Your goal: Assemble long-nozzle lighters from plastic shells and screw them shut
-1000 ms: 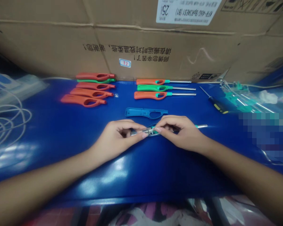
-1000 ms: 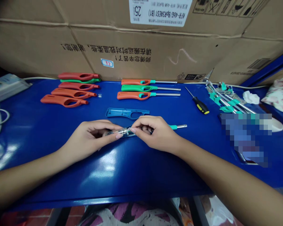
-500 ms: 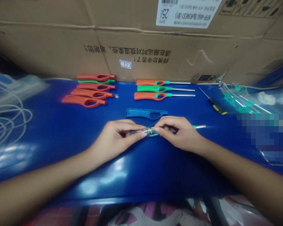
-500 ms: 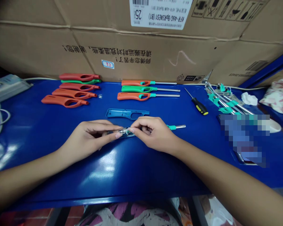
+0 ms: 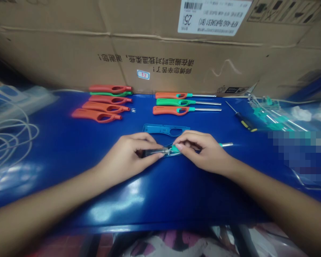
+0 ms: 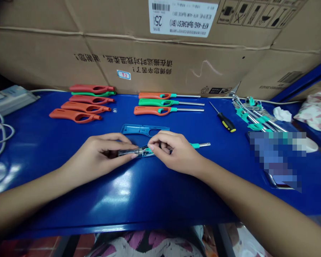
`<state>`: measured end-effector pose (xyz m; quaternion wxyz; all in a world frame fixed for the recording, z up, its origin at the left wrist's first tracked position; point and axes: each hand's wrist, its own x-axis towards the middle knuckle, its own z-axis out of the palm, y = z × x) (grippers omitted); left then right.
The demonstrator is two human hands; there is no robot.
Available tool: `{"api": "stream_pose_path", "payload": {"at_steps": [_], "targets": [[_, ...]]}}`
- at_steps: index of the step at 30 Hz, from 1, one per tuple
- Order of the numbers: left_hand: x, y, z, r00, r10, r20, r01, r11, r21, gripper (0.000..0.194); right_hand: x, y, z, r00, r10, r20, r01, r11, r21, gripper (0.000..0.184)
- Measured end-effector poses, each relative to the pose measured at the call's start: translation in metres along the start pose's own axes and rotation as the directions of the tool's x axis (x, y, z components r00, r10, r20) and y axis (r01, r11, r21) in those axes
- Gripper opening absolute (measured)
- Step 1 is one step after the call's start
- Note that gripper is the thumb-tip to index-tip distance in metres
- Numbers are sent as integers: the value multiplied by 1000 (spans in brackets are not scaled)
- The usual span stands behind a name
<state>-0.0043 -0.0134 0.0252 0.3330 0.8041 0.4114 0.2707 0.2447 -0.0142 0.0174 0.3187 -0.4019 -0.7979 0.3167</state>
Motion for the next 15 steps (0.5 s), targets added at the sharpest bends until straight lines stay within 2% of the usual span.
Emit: {"api": "stream_pose_path", "payload": {"at_steps": [7,12,15], "targets": [[3,-2,-12,987,46,155,-71,984,165,17,-4,2,-5,994,-57,91,65,994,-89,19],[2,-1,-12,988,46,148,-71,984,166,26,-6,-2,-7,972,-142,186,170,975,-145,23],[2,2,-14,988,61,140,-86,981,176,21,-5,-3,-8,954,-185,237,243,939,-244,27]]}}
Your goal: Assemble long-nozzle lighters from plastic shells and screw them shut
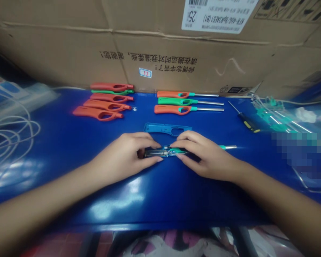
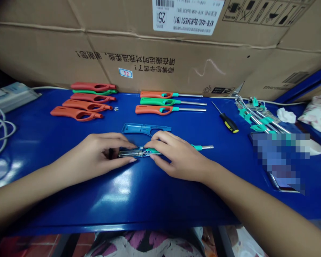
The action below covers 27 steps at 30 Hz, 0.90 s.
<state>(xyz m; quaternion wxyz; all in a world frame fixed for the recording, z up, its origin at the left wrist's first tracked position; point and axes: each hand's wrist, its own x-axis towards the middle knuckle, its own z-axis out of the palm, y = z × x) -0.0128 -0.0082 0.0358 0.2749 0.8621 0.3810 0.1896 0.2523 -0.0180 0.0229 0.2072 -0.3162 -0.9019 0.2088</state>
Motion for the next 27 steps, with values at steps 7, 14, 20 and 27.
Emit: {"api": "stream_pose_path", "payload": {"at_steps": [7,14,20,27], "targets": [[0,0,-4,1000,-18,25,18,1000,12,16,-1,5,-1,999,-20,44,29,974,-225,38],[1,-4,1,997,-78,-6,78,995,-62,15,0,6,1,999,-6,53,18,974,-225,31],[1,-1,2,997,-62,-40,60,997,-40,22,0,6,1,999,-8,54,20,973,-229,33],[0,2,0,998,59,0,-59,997,44,20,-1,2,-2,997,-16,71,33,971,-237,38]]}}
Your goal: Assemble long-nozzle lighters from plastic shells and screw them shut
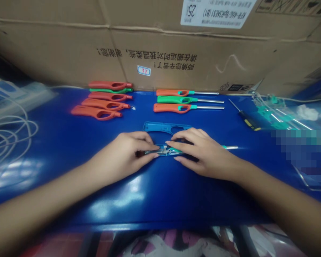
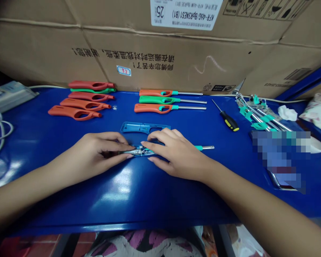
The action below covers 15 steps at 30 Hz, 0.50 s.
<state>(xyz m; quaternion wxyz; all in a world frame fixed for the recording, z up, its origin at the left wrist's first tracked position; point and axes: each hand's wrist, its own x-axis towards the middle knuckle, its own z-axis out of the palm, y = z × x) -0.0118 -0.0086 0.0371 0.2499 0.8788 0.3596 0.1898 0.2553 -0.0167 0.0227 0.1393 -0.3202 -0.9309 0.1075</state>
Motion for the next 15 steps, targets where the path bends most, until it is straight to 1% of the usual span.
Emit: {"api": "stream_pose_path", "payload": {"at_steps": [4,9,13,15], "targets": [[-3,2,1,999,29,29,-32,996,87,23,0,0,0,1000,-15,2,15,1000,-6,38],[-8,3,5,997,-5,73,-11,976,216,25,0,1,0,997,-70,-16,69,997,-26,36],[-10,4,7,997,-12,73,-9,962,272,26,-1,2,1,994,-107,-15,106,993,-42,35],[-11,5,6,997,-12,73,-11,953,302,26,-1,3,1,991,-136,5,136,989,-63,36]]}}
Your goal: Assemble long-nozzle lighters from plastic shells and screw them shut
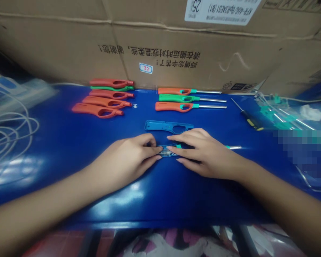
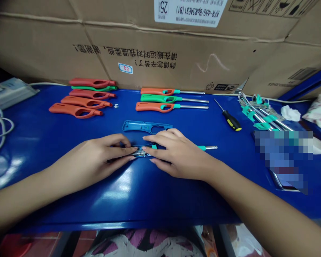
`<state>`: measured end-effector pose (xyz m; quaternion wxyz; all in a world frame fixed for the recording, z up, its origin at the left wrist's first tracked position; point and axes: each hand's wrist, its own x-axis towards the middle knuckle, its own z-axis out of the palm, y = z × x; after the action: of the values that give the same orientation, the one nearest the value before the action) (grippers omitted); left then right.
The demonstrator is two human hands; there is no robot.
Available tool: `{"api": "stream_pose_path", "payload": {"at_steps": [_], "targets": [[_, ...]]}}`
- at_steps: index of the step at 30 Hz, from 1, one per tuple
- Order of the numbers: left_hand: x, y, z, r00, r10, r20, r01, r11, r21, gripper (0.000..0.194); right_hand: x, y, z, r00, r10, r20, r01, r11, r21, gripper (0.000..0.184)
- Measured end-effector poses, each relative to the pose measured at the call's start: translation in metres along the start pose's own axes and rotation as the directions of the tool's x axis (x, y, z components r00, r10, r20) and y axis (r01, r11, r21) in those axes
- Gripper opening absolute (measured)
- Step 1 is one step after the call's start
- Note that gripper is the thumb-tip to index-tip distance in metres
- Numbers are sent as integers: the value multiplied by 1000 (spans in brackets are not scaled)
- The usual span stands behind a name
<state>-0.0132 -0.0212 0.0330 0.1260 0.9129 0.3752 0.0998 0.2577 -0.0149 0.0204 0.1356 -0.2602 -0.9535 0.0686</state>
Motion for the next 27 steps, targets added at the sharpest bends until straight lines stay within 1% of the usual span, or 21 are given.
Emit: {"api": "stream_pose_path", "payload": {"at_steps": [3,8,10,12,15,17,21,27], "targets": [[0,0,0,1000,17,1,-17,1000,18,28,-1,2,0,998,-36,45,38,999,-35,38],[0,0,1,999,41,14,-41,999,20,28,1,2,-2,996,-59,64,64,995,-82,37],[0,0,0,999,32,6,-32,999,17,27,2,1,-2,996,-68,59,74,992,-99,35],[1,1,0,1000,16,5,-16,1000,5,25,2,1,-1,998,-67,19,68,995,-79,34],[2,1,-1,1000,0,13,1,999,-36,21,1,1,0,996,-11,-89,12,1000,13,26],[3,1,-1,1000,-3,9,3,997,-81,20,2,1,1,991,44,-124,-35,997,72,19],[4,-1,0,1000,-7,-2,7,988,-152,20,3,-2,3,990,105,-90,-93,987,133,14],[4,-1,0,1000,-13,-27,7,980,-200,20,6,-6,5,985,164,-55,-151,970,192,15]]}}
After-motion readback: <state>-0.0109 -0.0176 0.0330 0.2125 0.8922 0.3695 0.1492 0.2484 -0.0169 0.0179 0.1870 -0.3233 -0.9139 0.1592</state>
